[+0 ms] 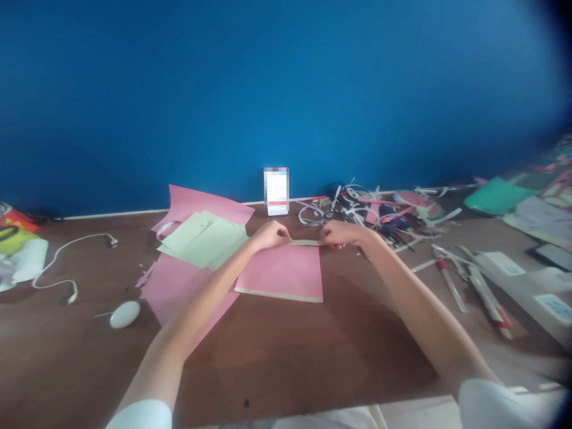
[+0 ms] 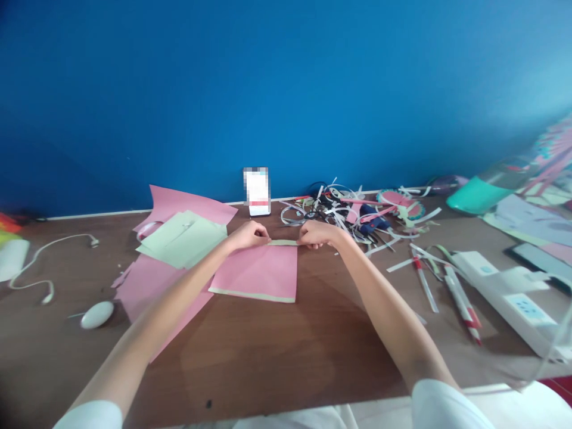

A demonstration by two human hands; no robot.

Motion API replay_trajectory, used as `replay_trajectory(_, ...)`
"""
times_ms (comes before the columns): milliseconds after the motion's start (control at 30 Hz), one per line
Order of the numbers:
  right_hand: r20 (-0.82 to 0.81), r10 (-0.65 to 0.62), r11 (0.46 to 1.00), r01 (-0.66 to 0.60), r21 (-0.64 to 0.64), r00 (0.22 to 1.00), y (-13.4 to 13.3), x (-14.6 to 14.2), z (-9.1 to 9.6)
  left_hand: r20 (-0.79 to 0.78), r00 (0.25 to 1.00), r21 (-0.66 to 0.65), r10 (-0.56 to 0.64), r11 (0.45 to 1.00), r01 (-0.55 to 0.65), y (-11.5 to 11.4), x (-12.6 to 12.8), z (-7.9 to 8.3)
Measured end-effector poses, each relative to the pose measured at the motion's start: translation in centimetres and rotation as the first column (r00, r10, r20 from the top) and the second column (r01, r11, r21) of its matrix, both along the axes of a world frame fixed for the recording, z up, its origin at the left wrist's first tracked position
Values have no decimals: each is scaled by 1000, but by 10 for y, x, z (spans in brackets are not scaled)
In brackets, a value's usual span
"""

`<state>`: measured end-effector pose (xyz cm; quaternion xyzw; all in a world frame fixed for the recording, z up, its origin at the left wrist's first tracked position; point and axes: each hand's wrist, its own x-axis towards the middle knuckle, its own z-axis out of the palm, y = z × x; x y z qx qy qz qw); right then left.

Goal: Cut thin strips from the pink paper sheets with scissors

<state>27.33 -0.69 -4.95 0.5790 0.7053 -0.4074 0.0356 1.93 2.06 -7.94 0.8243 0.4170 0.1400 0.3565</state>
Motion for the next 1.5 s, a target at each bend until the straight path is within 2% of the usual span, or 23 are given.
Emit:
replay_trajectory(433, 18, 6, 1000, -6, -17, 1000, -1, -1, 1, 18, 999, 17, 52, 999, -52, -3, 2, -4)
replay_trajectory(567, 23, 2, 1000, -2, -15, 1000, -1, -1, 1, -7, 997, 81, 76, 994, -76, -4, 3, -6)
replay_trajectory(967, 33, 10, 1000, -9, -20, 999, -4, -4, 4, -39, 997, 131, 61, 990, -56, -4, 2, -7)
replay_trajectory(1167, 59, 25, 1000, -24, -14, 998, -3, -3, -1, -92, 996, 211, 20, 977, -1, -9, 2, -7)
replay_trajectory(1500, 70, 46, 998, -44, -33, 996, 2, 0, -10, -132, 991, 227, -24, 972, 53, -9, 2, -7)
